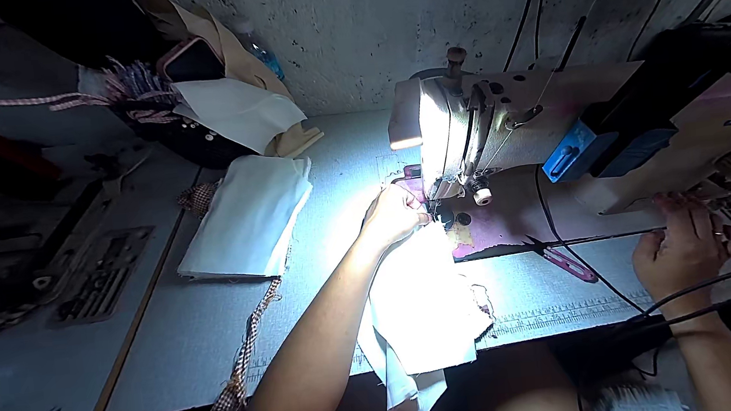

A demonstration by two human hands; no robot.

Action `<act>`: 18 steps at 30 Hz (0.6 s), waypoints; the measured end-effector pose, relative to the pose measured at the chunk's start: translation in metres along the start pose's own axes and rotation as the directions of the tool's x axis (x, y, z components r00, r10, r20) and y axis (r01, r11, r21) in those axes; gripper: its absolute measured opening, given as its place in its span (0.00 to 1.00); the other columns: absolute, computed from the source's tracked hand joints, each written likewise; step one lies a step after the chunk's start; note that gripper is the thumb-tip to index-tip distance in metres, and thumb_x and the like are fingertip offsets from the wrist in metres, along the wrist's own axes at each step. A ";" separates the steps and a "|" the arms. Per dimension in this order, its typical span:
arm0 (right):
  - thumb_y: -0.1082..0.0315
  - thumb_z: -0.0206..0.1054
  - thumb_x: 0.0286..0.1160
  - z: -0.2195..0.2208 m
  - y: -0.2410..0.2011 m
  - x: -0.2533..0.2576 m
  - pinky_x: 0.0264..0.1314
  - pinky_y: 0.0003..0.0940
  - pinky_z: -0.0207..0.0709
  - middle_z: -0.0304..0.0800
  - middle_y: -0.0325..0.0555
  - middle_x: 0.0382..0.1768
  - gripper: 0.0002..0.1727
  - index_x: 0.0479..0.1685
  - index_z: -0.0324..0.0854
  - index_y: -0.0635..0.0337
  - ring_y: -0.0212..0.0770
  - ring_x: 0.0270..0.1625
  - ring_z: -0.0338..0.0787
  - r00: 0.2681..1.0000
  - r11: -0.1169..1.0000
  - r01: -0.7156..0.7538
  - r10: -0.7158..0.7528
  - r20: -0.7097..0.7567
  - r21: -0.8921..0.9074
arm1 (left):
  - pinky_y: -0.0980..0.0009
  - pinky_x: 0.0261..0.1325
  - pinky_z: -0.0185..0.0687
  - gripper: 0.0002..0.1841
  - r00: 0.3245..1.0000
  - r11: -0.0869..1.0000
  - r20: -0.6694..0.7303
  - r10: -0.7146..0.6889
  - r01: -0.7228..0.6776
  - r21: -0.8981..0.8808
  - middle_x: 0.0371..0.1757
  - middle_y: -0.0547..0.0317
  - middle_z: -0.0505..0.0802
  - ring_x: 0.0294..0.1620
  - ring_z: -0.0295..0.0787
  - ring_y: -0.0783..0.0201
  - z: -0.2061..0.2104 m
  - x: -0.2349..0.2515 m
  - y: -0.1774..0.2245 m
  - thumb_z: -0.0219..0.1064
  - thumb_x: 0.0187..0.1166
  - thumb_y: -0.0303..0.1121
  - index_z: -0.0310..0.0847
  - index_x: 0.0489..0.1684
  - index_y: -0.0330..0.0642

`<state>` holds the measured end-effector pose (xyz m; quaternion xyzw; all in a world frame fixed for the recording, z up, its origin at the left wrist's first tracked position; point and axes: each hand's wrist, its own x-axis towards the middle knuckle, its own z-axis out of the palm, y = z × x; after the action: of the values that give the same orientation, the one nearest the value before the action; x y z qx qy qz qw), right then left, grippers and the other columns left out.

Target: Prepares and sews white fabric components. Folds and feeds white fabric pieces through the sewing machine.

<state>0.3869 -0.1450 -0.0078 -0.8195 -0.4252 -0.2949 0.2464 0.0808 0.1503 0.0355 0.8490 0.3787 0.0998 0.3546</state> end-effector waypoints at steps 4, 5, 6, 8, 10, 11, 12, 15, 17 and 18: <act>0.68 0.52 0.74 0.000 -0.001 0.002 0.83 0.75 0.49 0.72 0.60 0.84 0.32 0.84 0.71 0.58 0.64 0.90 0.64 0.999 1.000 -0.016 0.016 0.043 0.000 | 0.54 0.34 0.70 0.17 1.000 1.000 -0.011 -0.004 0.005 0.009 0.18 0.58 0.83 0.26 0.78 0.59 -0.001 -0.001 0.002 0.81 0.70 0.37 0.82 0.13 0.43; 0.68 0.52 0.74 0.000 -0.001 0.002 0.83 0.75 0.48 0.71 0.60 0.84 0.33 0.84 0.70 0.58 0.63 0.90 0.64 0.999 1.000 -0.020 0.020 0.046 -0.002 | 0.54 0.33 0.69 0.18 1.000 1.000 -0.018 -0.004 0.004 0.008 0.18 0.58 0.81 0.25 0.76 0.59 -0.001 -0.001 0.002 0.81 0.70 0.37 0.81 0.13 0.43; 0.68 0.52 0.74 0.000 -0.001 0.002 0.83 0.75 0.47 0.71 0.60 0.84 0.33 0.84 0.70 0.58 0.63 0.90 0.63 0.999 1.000 -0.020 0.020 0.044 0.000 | 0.54 0.33 0.68 0.18 1.000 1.000 -0.024 -0.004 0.004 0.007 0.17 0.58 0.80 0.25 0.76 0.59 0.000 0.000 0.002 0.81 0.70 0.37 0.80 0.12 0.43; 0.68 0.53 0.74 -0.001 -0.002 0.002 0.83 0.74 0.47 0.72 0.61 0.84 0.33 0.84 0.70 0.58 0.63 0.90 0.64 0.999 1.000 -0.017 0.017 0.041 0.001 | 0.54 0.32 0.69 0.19 0.999 1.000 -0.034 -0.010 0.011 0.009 0.17 0.58 0.81 0.24 0.76 0.59 0.000 0.002 0.001 0.81 0.70 0.38 0.80 0.12 0.42; 0.68 0.53 0.74 -0.002 -0.004 0.003 0.83 0.73 0.49 0.73 0.61 0.83 0.32 0.84 0.71 0.59 0.63 0.89 0.65 0.999 1.000 -0.014 0.014 0.042 0.000 | 0.54 0.32 0.69 0.19 0.999 1.000 -0.039 -0.008 0.008 0.006 0.17 0.58 0.80 0.24 0.76 0.59 0.000 0.003 0.000 0.81 0.70 0.38 0.79 0.13 0.42; 0.68 0.53 0.74 -0.003 -0.004 0.003 0.83 0.73 0.50 0.73 0.62 0.83 0.32 0.83 0.71 0.60 0.63 0.89 0.65 0.999 1.000 -0.011 0.011 0.044 -0.001 | 0.54 0.32 0.69 0.19 0.999 1.000 -0.042 -0.005 0.005 0.001 0.17 0.58 0.80 0.24 0.76 0.59 0.000 0.003 0.000 0.81 0.70 0.37 0.79 0.12 0.42; 0.68 0.53 0.74 -0.003 -0.004 0.003 0.83 0.73 0.50 0.73 0.63 0.83 0.32 0.83 0.71 0.60 0.64 0.89 0.65 0.999 1.000 -0.008 0.008 0.047 0.001 | 0.54 0.32 0.69 0.19 0.999 1.000 -0.043 0.000 -0.001 -0.007 0.17 0.57 0.81 0.24 0.76 0.59 0.000 0.003 0.000 0.81 0.70 0.37 0.79 0.13 0.42; 0.68 0.54 0.74 -0.002 -0.003 0.003 0.83 0.73 0.50 0.74 0.62 0.82 0.32 0.82 0.72 0.60 0.64 0.88 0.66 0.999 1.000 0.003 -0.003 0.039 -0.001 | 0.55 0.32 0.68 0.18 0.999 1.000 -0.039 0.021 -0.022 -0.017 0.17 0.58 0.80 0.24 0.75 0.60 -0.001 0.003 -0.001 0.80 0.70 0.37 0.80 0.13 0.42; 0.68 0.54 0.74 -0.001 -0.002 0.003 0.82 0.74 0.50 0.74 0.62 0.82 0.31 0.82 0.73 0.60 0.64 0.88 0.67 0.999 1.000 0.006 -0.006 0.035 0.000 | 0.55 0.32 0.68 0.18 0.999 0.999 -0.037 0.031 -0.032 -0.020 0.16 0.59 0.79 0.23 0.74 0.60 -0.001 0.004 -0.001 0.80 0.70 0.37 0.79 0.13 0.42; 0.67 0.54 0.74 -0.001 -0.002 0.002 0.83 0.74 0.50 0.74 0.62 0.82 0.32 0.82 0.73 0.60 0.64 0.88 0.67 0.999 1.000 0.006 -0.006 0.034 0.003 | 0.55 0.32 0.68 0.19 0.999 0.999 -0.037 0.036 -0.037 -0.024 0.16 0.59 0.79 0.23 0.74 0.60 -0.001 0.004 -0.002 0.80 0.70 0.37 0.79 0.13 0.42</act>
<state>0.3858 -0.1435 -0.0053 -0.8226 -0.4324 -0.2811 0.2395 0.0822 0.1549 0.0347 0.8494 0.3684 0.1261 0.3561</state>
